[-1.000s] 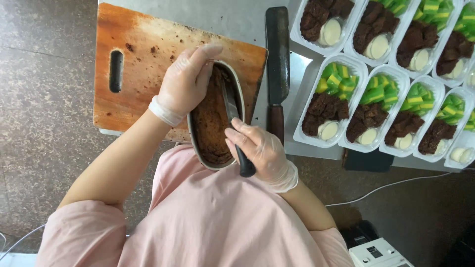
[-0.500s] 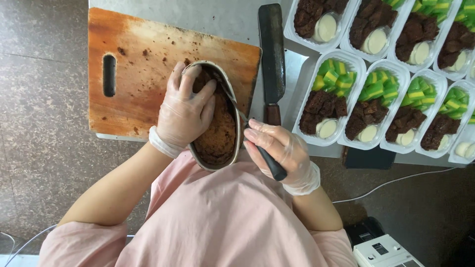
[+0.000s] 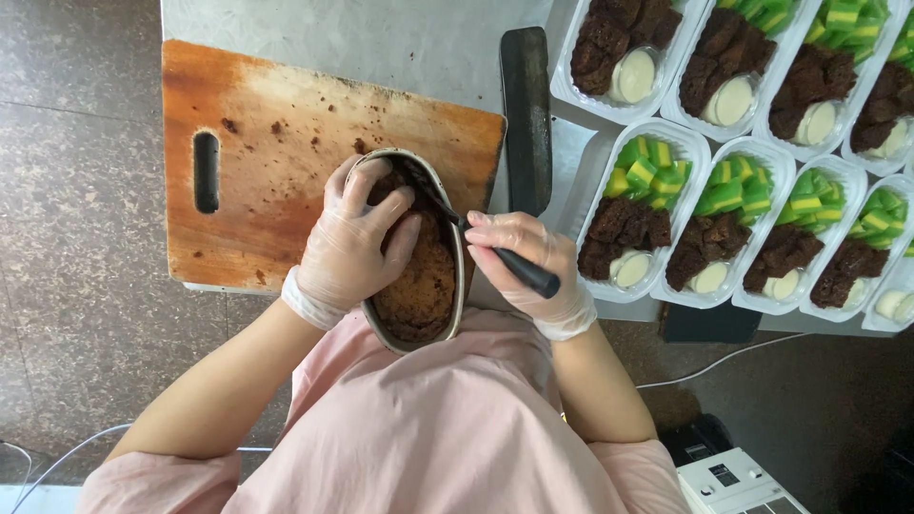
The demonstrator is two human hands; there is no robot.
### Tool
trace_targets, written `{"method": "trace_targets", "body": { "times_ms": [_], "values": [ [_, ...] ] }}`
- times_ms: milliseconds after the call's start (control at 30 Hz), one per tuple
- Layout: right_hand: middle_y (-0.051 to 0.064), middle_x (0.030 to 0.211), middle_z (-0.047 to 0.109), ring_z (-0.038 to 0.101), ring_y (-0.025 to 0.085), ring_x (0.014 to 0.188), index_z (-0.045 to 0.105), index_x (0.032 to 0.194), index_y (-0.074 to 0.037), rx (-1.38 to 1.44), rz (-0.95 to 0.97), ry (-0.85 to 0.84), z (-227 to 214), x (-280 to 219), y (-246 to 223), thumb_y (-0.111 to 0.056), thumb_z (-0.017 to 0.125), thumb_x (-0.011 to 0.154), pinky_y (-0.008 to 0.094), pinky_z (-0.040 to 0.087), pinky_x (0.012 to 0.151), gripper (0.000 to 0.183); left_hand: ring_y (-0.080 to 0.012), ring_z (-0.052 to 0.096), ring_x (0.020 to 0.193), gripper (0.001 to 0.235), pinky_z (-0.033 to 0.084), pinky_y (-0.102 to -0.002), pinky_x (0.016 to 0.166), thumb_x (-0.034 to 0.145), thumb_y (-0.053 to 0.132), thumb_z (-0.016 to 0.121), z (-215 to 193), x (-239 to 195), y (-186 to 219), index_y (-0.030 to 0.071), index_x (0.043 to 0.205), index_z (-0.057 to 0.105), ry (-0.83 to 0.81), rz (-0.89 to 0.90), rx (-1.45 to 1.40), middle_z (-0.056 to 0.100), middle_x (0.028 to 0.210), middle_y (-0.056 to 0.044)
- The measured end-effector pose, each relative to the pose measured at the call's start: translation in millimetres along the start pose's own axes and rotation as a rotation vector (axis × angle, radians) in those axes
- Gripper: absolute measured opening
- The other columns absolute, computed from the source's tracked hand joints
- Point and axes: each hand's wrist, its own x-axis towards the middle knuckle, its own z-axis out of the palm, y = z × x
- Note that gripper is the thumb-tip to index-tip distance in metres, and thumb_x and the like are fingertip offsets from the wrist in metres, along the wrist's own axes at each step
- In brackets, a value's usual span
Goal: Slicing food on a cutting board and assembling meal boxes with avocado and eggs.
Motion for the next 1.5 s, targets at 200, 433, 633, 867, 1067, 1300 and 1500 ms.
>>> {"method": "trace_targets", "body": {
  "times_ms": [200, 433, 633, 867, 1067, 1300, 1500],
  "values": [
    [0.011, 0.108, 0.076, 0.077, 0.023, 0.108, 0.072, 0.103, -0.004, 0.209, 0.172, -0.118, -13.5, 6.6, 12.9, 0.005, 0.077, 0.09, 0.03, 0.062, 0.095, 0.016, -0.0487, 0.047, 0.131, 0.028, 0.05, -0.053, 0.108, 0.092, 0.016, 0.076, -0.7, -0.4, -0.3, 0.008, 0.117, 0.067, 0.001, 0.001, -0.004, 0.05, 0.137, -0.02],
    [0.013, 0.11, 0.074, 0.077, 0.024, 0.107, 0.07, 0.11, -0.003, -0.012, -0.033, -0.05, -11.6, 15.6, -28.1, 0.002, 0.079, 0.092, 0.032, 0.066, 0.093, 0.02, -0.0496, 0.047, 0.13, 0.027, 0.051, -0.053, 0.106, 0.091, 0.017, 0.077, -1.7, -1.8, 0.7, 0.008, 0.115, 0.067, 0.001, 0.002, -0.008, 0.05, 0.134, -0.021],
    [0.013, 0.108, 0.075, 0.077, 0.025, 0.103, 0.07, 0.108, -0.004, -0.106, -0.061, -0.108, -12.5, 24.9, -13.4, 0.001, 0.08, 0.091, 0.032, 0.065, 0.09, 0.02, -0.0494, 0.047, 0.131, 0.028, 0.05, -0.054, 0.107, 0.09, 0.017, 0.077, -1.8, 1.0, -0.6, 0.008, 0.114, 0.067, -0.007, 0.009, -0.026, 0.051, 0.135, -0.02],
    [0.012, 0.103, 0.076, 0.078, 0.023, 0.1, 0.073, 0.1, -0.004, 0.201, 0.105, -0.225, -29.5, 42.0, 20.4, 0.001, 0.078, 0.09, 0.031, 0.062, 0.088, 0.012, -0.0495, 0.046, 0.13, 0.032, 0.049, -0.054, 0.107, 0.089, 0.019, 0.08, -1.6, -0.6, -5.3, 0.007, 0.116, 0.067, -0.038, 0.027, -0.049, 0.05, 0.135, -0.02],
    [0.01, 0.102, 0.076, 0.076, 0.022, 0.106, 0.074, 0.1, -0.003, 0.434, 0.277, -0.263, -25.8, 32.3, 37.8, 0.001, 0.074, 0.094, 0.032, 0.061, 0.096, 0.007, -0.0488, 0.046, 0.129, 0.032, 0.046, -0.055, 0.11, 0.089, 0.019, 0.08, -0.7, -1.6, -5.8, 0.006, 0.116, 0.066, -0.026, 0.038, -0.043, 0.05, 0.137, -0.02],
    [0.012, 0.11, 0.075, 0.077, 0.022, 0.108, 0.071, 0.108, -0.003, 0.013, -0.074, -0.057, -31.5, 9.3, -34.8, -0.002, 0.079, 0.095, 0.032, 0.065, 0.095, 0.016, -0.0493, 0.048, 0.129, 0.035, 0.044, -0.056, 0.112, 0.093, 0.016, 0.075, -2.8, 1.7, -8.4, 0.005, 0.124, 0.062, -0.036, 0.063, -0.052, 0.053, 0.137, -0.021],
    [0.014, 0.113, 0.074, 0.076, 0.02, 0.108, 0.071, 0.109, -0.002, -0.024, 0.122, 0.229, -63.3, -20.8, -57.2, 0.002, 0.078, 0.097, 0.027, 0.061, 0.095, 0.014, -0.0434, 0.053, 0.125, 0.039, 0.049, -0.051, 0.105, 0.098, 0.028, 0.069, -1.4, 40.2, -31.6, 0.006, 0.13, 0.063, -0.38, 0.305, -0.096, 0.061, 0.125, -0.015]
  ]
}}
